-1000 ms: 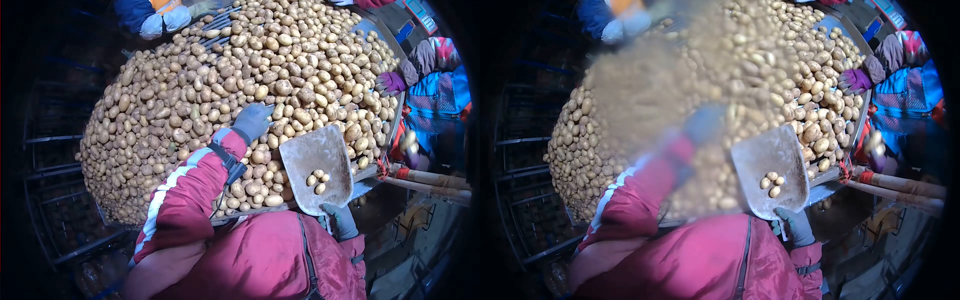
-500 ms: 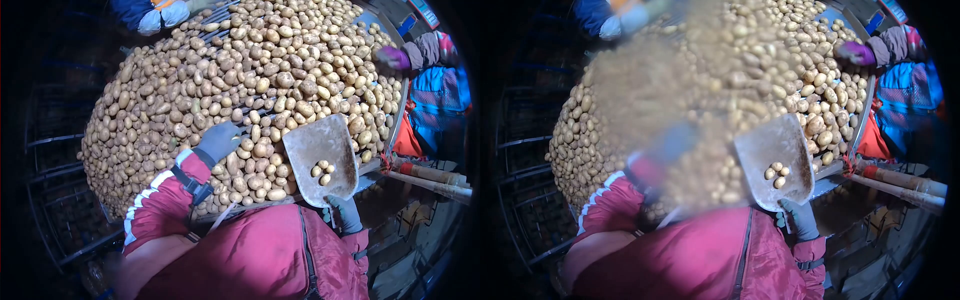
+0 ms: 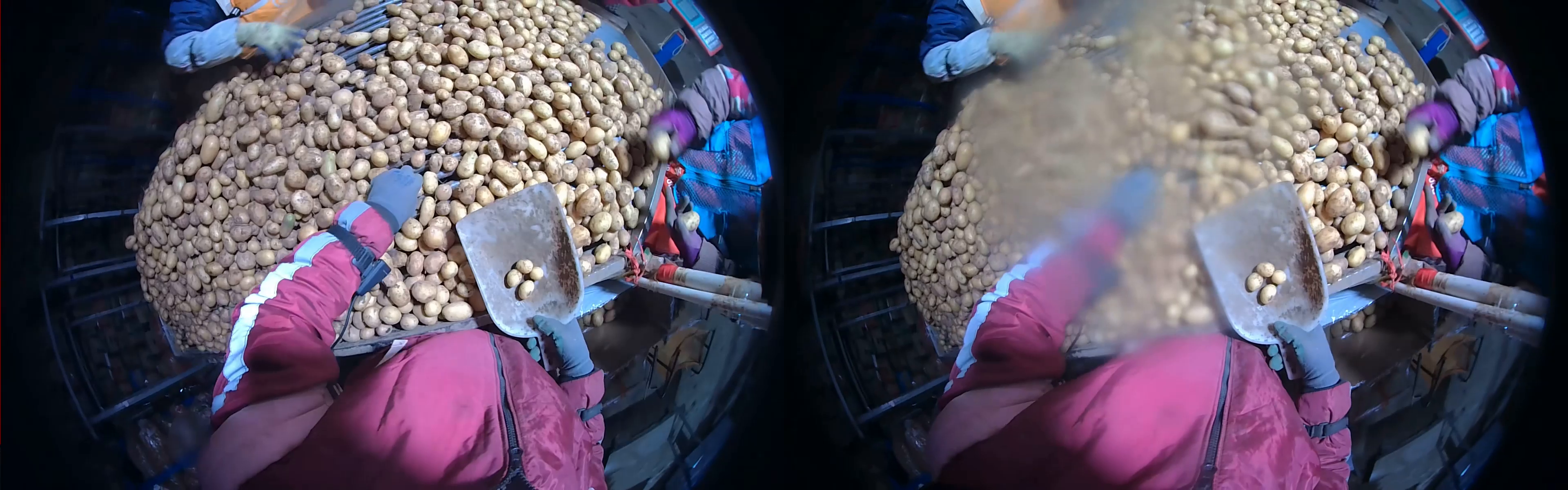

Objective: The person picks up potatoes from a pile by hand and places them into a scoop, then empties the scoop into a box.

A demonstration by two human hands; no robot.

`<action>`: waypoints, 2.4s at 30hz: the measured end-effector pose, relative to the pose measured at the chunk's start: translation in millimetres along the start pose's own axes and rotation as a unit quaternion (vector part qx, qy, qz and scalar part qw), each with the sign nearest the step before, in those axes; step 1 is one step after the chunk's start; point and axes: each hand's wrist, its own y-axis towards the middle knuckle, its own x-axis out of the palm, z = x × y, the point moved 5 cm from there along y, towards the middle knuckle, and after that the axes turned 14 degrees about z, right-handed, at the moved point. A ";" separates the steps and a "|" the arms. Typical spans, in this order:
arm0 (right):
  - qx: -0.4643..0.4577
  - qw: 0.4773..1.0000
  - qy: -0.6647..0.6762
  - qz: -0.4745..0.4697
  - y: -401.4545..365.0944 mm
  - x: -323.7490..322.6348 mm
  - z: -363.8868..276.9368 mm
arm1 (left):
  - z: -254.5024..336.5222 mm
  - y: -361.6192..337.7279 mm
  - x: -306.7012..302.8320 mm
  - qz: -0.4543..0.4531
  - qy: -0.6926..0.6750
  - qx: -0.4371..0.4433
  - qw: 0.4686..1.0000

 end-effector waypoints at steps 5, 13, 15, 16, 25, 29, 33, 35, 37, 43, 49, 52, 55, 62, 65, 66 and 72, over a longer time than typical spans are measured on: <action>-0.033 0.999 0.021 0.006 -0.1 -4.7 1.1 | -10.2 14.4 -23.4 -0.121 -0.283 -0.126 0.943; -0.048 0.997 0.050 0.016 6.3 -6.1 7.2 | -3.5 16.6 -75.2 -0.112 -0.274 -0.133 0.946; 0.027 0.999 0.007 0.016 -1.0 -4.6 2.3 | -1.3 -3.7 -55.9 -0.091 -0.203 -0.097 0.970; 0.028 0.999 0.007 0.016 1.6 -5.8 5.7 | -0.7 -16.2 -39.2 -0.068 -0.130 -0.059 0.987; 0.005 0.999 -0.024 0.020 10.7 -18.6 11.5 | -45.1 -73.5 -61.5 0.052 -0.101 -0.059 0.992; 0.010 1.000 -0.024 0.014 6.7 -11.7 5.1 | 13.4 -48.8 -97.2 -0.016 0.016 0.002 1.000; 0.019 0.998 -0.048 0.029 -9.0 5.4 -17.6 | 17.0 -58.4 -43.9 -0.042 -0.051 0.012 0.998; -0.025 0.998 -0.044 0.023 0.9 6.0 -9.5 | 11.8 -63.3 -19.7 -0.043 -0.042 0.016 0.998; -0.076 0.996 -0.034 0.017 3.4 5.2 -13.2 | 11.3 -62.3 -15.7 -0.070 0.029 0.042 0.996; 0.046 0.999 -0.021 0.007 -6.3 2.4 -4.2 | 8.6 -26.2 -65.4 -0.080 -0.376 -0.155 0.910; -0.083 0.993 0.078 0.029 5.0 5.9 -3.4 | 9.2 39.2 -87.3 0.031 -0.310 -0.165 0.936; 0.005 1.000 0.024 0.008 3.0 -2.1 -2.3 | -12.5 49.7 -20.4 0.047 -0.152 -0.069 0.985; 0.026 1.000 -0.004 0.012 6.1 -5.4 -0.1 | -16.1 39.0 17.4 0.165 -0.041 0.018 0.985; -0.033 0.997 0.059 0.022 8.3 0.8 -3.0 | 10.0 59.2 -60.5 -0.154 -0.550 -0.219 0.791; -0.010 0.998 0.058 0.020 5.6 -1.9 -8.7 | 35.0 64.9 -88.9 -0.015 -0.372 -0.056 0.926; 0.046 0.999 0.025 0.015 4.9 -4.4 -6.9 | 36.6 67.6 -77.7 0.037 -0.270 -0.012 0.962; -0.091 0.993 0.070 0.026 11.1 3.9 -8.6 | 56.0 83.2 -24.8 -0.074 -0.034 -0.020 0.996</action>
